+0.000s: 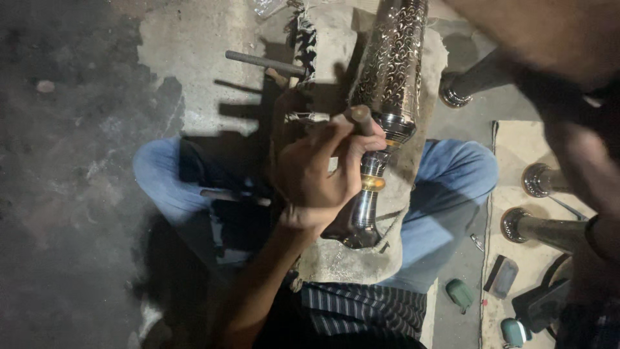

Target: The person sits on the floor holding an ornate brass vase between their legs and rubs its surface with a wooden block and a small stick, working over the vase's body and neck. They reposition the vase and continue rubbing the metal surface throughout the episode.

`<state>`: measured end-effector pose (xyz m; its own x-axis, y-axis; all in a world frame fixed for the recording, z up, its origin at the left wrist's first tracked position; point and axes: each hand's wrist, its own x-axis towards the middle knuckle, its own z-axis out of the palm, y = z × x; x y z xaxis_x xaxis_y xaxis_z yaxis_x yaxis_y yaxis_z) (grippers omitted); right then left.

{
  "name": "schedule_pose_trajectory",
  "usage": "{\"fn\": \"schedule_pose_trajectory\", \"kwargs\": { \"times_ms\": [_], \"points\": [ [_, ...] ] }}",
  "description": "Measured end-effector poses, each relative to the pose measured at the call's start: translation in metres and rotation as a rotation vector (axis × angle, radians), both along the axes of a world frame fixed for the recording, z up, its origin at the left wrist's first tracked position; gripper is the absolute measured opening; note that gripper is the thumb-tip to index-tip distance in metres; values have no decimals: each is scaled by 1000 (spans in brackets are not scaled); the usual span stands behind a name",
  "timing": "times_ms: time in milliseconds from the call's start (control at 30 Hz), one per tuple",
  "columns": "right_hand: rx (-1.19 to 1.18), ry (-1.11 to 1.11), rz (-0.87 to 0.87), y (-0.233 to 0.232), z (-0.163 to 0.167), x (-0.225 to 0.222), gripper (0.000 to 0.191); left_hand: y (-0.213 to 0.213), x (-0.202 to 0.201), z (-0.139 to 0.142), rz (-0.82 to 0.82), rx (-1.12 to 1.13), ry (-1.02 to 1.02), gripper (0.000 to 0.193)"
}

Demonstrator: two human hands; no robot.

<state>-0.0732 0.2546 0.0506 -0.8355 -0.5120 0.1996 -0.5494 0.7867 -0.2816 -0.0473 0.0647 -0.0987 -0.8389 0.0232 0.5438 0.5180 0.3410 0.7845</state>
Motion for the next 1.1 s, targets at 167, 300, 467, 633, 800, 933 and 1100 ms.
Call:
{"fn": "schedule_pose_trajectory", "kwargs": {
  "times_ms": [167, 300, 467, 633, 800, 933, 1100],
  "points": [
    [29, -24, 11, -8, 13, -8, 43, -3, -5, -1, -9, -94, 49, 15],
    [230, 74, -155, -19, 7, 3, 50, -4, -5, 1, -78, 100, -81, 13],
    [167, 10, -128, -9, 0, -5, 58, -6, -10, 3, -112, 145, -76, 10],
    [-18, 28, -35, 1, -9, -8, 48, -10, -19, 3, -147, 165, -82, 8],
    [-53, 7, -78, 6, -16, -14, 42, -12, -20, 3, -118, 137, -74, 3],
    [212, 128, 14, -10, -5, -26, 37, -13, -20, 4, -65, -2, -38, 8],
    [-737, -699, -497, -49, 12, -41, 27, -13, -24, 4, -124, 70, -114, 12]
  ]
}}
